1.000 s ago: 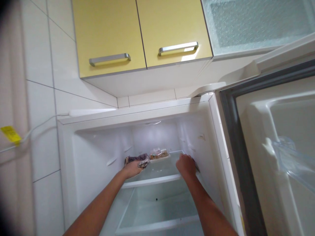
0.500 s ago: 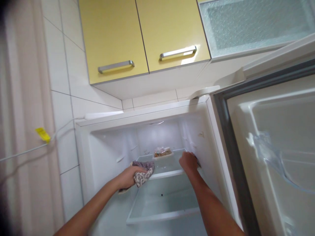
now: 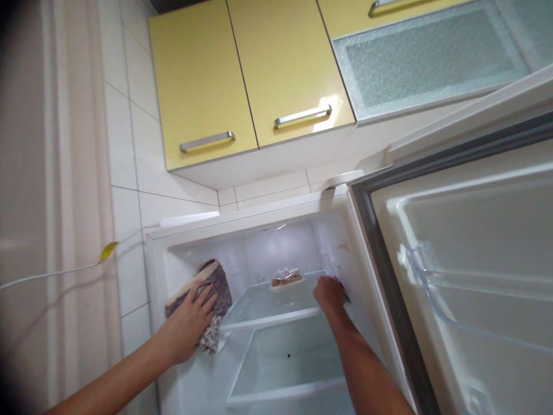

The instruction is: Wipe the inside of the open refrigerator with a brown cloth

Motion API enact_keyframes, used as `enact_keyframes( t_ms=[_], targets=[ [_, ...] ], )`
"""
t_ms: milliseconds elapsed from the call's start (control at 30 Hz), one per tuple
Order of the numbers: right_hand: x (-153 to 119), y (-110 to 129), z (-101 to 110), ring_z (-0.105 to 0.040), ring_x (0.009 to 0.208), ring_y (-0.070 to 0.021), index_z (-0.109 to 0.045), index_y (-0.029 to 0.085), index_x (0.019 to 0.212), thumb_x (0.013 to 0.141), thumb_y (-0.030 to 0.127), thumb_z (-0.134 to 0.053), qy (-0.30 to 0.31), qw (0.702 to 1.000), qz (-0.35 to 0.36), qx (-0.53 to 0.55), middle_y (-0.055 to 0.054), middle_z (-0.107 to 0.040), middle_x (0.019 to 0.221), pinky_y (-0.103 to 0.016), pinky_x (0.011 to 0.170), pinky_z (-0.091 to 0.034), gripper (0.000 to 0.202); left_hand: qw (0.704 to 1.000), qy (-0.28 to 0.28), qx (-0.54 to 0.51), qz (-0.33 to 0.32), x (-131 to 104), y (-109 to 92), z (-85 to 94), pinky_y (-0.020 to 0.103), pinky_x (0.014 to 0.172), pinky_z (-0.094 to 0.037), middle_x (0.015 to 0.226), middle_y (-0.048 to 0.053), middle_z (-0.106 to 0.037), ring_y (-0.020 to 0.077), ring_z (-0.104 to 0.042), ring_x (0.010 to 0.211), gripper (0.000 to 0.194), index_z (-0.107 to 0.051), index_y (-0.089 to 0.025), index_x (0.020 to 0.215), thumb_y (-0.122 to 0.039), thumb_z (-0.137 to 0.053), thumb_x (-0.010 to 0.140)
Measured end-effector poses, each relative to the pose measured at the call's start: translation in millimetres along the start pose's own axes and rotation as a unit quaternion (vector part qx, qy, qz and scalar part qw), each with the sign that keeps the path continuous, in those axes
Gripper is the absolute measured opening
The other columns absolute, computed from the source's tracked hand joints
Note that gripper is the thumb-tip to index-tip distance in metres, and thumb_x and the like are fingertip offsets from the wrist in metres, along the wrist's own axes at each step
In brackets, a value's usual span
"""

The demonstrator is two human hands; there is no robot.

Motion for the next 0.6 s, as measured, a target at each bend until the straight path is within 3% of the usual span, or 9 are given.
enact_keyframes(
  t_ms=[100, 200, 300, 467, 600],
  targets=[
    [0, 0, 0, -0.071, 0.110, -0.0308, -0.075, 0.005, 0.104, 0.087, 0.007, -0.042, -0.002, 1.000, -0.001, 0.002, -0.024, -0.076, 0.110, -0.039, 0.089, -0.054, 0.037, 1.000, 0.021, 0.016, 0.003, 1, -7, -12.9, 0.069, 0.122, 0.012, 0.151, 0.023, -0.052, 0.0500, -0.033, 0.147, 0.063, -0.071, -0.020, 0.127, -0.034, -0.075, 0.065],
    [2, 0, 0, -0.071, 0.109, -0.0306, -0.075, 0.006, 0.104, 0.087, 0.007, -0.042, -0.004, 1.000, -0.002, 0.001, -0.025, -0.076, 0.109, -0.039, 0.088, -0.054, 0.037, 0.999, 0.030, 0.022, 0.011, 19, -13, -29.5, 0.068, 0.122, 0.014, 0.153, 0.022, -0.050, 0.0502, -0.032, 0.148, 0.067, -0.070, -0.022, 0.127, -0.035, -0.079, 0.062],
    [4, 0, -2, -0.071, 0.108, -0.0299, -0.075, 0.006, 0.103, 0.086, 0.008, -0.044, -0.004, 1.000, -0.001, 0.000, -0.024, -0.076, 0.109, -0.038, 0.088, -0.054, 0.036, 0.999, 0.035, 0.031, 0.000, 48, -14, -52.6, 0.069, 0.122, 0.011, 0.152, 0.022, -0.052, 0.0491, -0.033, 0.148, 0.059, -0.074, -0.022, 0.121, -0.032, -0.081, 0.063],
    [8, -2, -6, -0.072, 0.107, -0.0313, -0.075, 0.007, 0.102, 0.085, 0.009, -0.044, -0.005, 1.000, 0.000, -0.003, -0.023, -0.077, 0.108, -0.039, 0.088, -0.054, 0.035, 1.000, 0.017, 0.007, -0.018, 105, -6, -90.1, 0.068, 0.124, -0.003, 0.130, 0.017, -0.072, 0.0422, -0.045, 0.142, 0.033, -0.080, -0.022, 0.102, -0.028, -0.078, 0.070],
    [12, -4, -9, -0.072, 0.106, -0.0321, -0.074, 0.007, 0.102, 0.084, 0.008, -0.043, -0.010, 1.000, 0.001, -0.005, -0.023, -0.077, 0.107, -0.040, 0.087, -0.054, 0.036, 1.000, 0.009, -0.001, 0.005, 151, -2, -113.6, 0.067, 0.124, -0.006, 0.127, 0.016, -0.073, 0.0418, -0.047, 0.141, 0.026, -0.081, -0.021, 0.100, -0.023, -0.074, 0.075]
  ],
)
Point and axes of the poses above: each hand's wrist, its own x-axis towards the middle knuckle, its own z-axis out of the back of the hand, y = z × x, the point moved 7 cm from there along x, towards the middle knuckle
